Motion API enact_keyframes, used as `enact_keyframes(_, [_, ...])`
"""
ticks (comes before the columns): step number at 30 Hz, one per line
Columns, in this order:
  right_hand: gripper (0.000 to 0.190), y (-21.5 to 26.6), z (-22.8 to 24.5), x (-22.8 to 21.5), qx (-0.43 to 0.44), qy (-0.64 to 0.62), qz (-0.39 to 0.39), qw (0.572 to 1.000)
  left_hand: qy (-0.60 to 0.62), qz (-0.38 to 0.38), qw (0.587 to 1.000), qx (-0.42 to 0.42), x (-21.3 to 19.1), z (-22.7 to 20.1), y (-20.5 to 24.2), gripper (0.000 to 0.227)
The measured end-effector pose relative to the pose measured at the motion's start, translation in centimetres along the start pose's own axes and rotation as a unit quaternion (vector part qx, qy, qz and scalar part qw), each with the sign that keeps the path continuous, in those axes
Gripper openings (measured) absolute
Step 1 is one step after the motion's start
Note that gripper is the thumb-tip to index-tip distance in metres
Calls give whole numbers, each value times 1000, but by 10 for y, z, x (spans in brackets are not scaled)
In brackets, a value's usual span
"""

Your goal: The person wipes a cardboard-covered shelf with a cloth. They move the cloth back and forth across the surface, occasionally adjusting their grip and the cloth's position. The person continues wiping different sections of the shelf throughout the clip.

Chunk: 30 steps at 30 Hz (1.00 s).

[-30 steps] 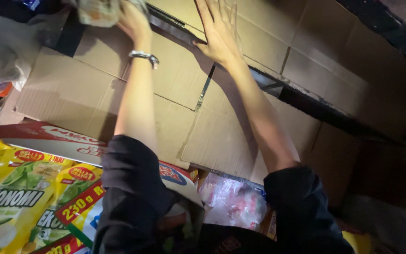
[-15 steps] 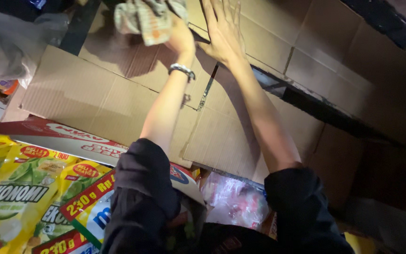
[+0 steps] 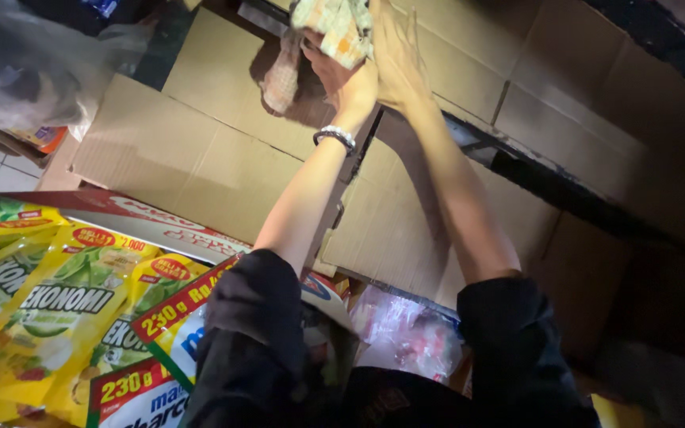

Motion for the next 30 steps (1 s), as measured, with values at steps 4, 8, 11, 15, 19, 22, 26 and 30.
enact_keyframes(4, [94, 7, 11, -10, -73, -7, -43, 996, -76, -27, 996, -25, -2, -10, -2, 121])
enact_keyframes(8, [92, 17, 17, -14, -7, 54, 18, 998, -101, 19, 993, -59, -7, -16, 0, 119])
enact_keyframes(11, [98, 38, 18, -30, 16, 96, 19, 995, -160, 48, 985, -35, -12, -25, 0, 118])
enact_keyframes(15, [105, 94, 0, -78, 57, 167, 86, 981, -83, -8, 997, -7, -24, -43, 9, 139])
enact_keyframes(19, [96, 125, -19, -86, 23, 68, 59, 996, -102, -11, 994, -44, -31, -58, 25, 135])
enact_keyframes(22, [90, 131, -28, -78, 24, 105, 49, 993, -72, -41, 995, -59, -29, -65, 40, 121])
enact_keyframes(26, [93, 131, -28, -74, 24, 180, 80, 980, -70, -81, 994, -13, -12, -61, 61, 128])
enact_keyframes(30, [88, 129, -24, -75, 36, 173, 75, 981, -101, -104, 989, 8, 18, -51, 93, 116])
Point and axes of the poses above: each hand's wrist, its own y-axis away from the middle knuckle, its own x-axis out of the palm, z = x × y, the point moved 2 cm from there along -y, towards the middle knuckle, and after that the axes turned 15 degrees about -x, right-handed, at the moved point
